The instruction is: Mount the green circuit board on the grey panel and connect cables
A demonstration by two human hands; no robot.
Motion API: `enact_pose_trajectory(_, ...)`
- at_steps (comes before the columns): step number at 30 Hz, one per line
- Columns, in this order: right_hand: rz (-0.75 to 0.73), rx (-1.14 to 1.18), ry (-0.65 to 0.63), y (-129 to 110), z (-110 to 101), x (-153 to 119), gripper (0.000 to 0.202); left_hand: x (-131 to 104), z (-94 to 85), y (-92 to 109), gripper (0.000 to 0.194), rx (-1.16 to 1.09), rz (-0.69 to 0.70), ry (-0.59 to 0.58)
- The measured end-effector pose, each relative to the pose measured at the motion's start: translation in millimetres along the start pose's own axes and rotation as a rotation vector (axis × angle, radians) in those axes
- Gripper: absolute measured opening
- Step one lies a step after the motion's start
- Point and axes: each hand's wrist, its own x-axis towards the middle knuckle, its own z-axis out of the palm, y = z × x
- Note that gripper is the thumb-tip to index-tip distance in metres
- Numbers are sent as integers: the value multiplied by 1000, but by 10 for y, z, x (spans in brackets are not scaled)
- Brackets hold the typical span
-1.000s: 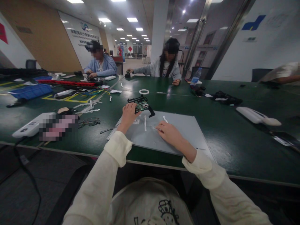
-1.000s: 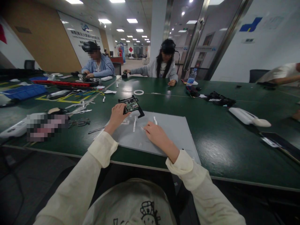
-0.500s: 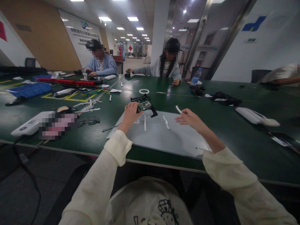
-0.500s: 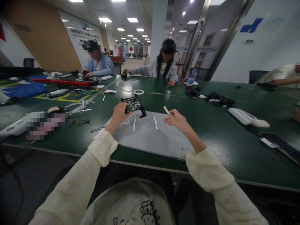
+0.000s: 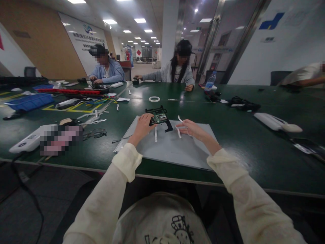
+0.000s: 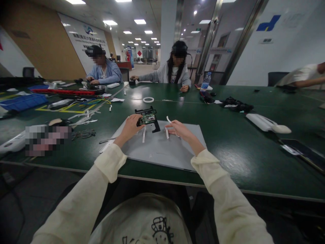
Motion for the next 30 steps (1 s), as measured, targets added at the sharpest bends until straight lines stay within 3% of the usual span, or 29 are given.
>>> enact_pose_trajectory(11, -78, 393, 273, 67, 75, 9, 6, 39, 144, 27, 38, -162, 155, -103)
enact_pose_trajectory(17, -88, 517, 336, 132, 24, 68, 6, 27, 64, 106, 37, -295, 231, -191)
enact_pose_trajectory(21, -123, 538, 412, 126, 3, 91, 8, -7, -1, 193, 38, -361, 262, -290)
enact_pose_trajectory(26, -256, 524, 461, 67, -2, 94, 10, 5, 59, 274, 38, -353, 290, -316)
enact_pose_trajectory(30, -305, 312, 458, 80, 60, 118, 17, 36, 143, 307, 39, -280, 326, -304)
